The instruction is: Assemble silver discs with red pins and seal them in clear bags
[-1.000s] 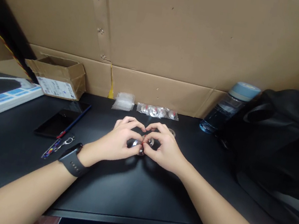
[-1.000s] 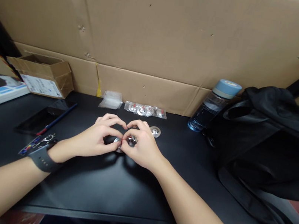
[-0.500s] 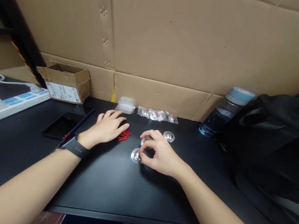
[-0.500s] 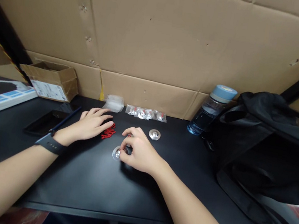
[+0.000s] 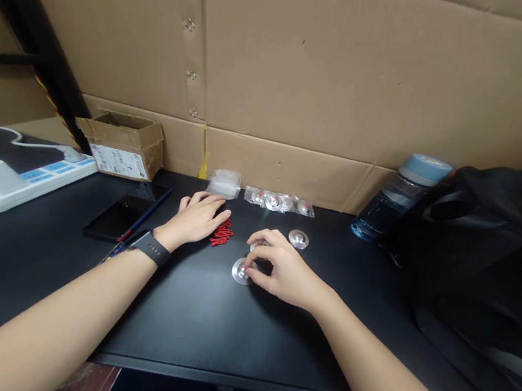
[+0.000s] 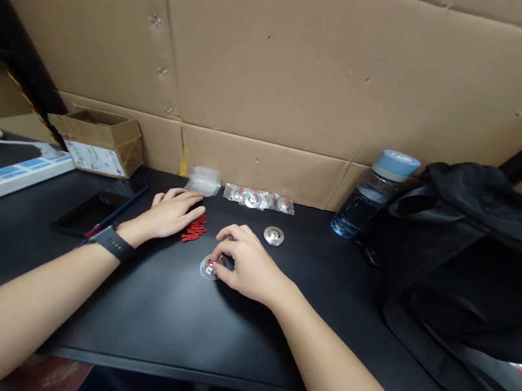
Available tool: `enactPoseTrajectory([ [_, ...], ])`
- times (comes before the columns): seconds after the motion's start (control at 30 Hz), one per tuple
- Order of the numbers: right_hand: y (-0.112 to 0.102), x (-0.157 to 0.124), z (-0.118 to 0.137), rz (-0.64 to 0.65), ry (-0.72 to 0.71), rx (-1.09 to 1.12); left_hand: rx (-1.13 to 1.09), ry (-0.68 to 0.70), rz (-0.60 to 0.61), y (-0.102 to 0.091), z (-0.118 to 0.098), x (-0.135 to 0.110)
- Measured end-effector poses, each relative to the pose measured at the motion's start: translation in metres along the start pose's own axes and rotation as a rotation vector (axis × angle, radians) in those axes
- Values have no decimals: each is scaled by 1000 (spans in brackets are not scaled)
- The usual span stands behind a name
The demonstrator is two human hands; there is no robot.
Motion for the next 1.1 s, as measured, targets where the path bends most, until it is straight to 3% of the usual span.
enactPoseTrajectory([
  [0.33, 1, 2, 4, -17, -46, 25, 81, 63, -73, -18, -14, -12],
  [0.57, 8, 2, 4, 16, -66, 32, 118, 182, -106, -31, -46, -38],
  [0.73, 9, 2, 2, 10, -76, 34, 69, 325, -66, -22, -74, -57],
  [0.87, 2, 3, 3, 6, -71, 46, -16, 442, 4, -15, -87, -65],
  [1.0, -17, -2, -9, -26, -7, 23, -93, 452, 2, -33, -90, -65],
  [1.1, -26, -8, -26, -15, 83, -99, -124, 489, 76, -43, -97, -73],
])
Point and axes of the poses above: each hand's wrist, its own x-axis towards the middle knuckle, its own y-axis out of the palm, z = x × y, the point moved 8 cm from there along x, towards the middle knuckle, and after that the axes turned 12 degrees about -y, right-handed, at the moved point
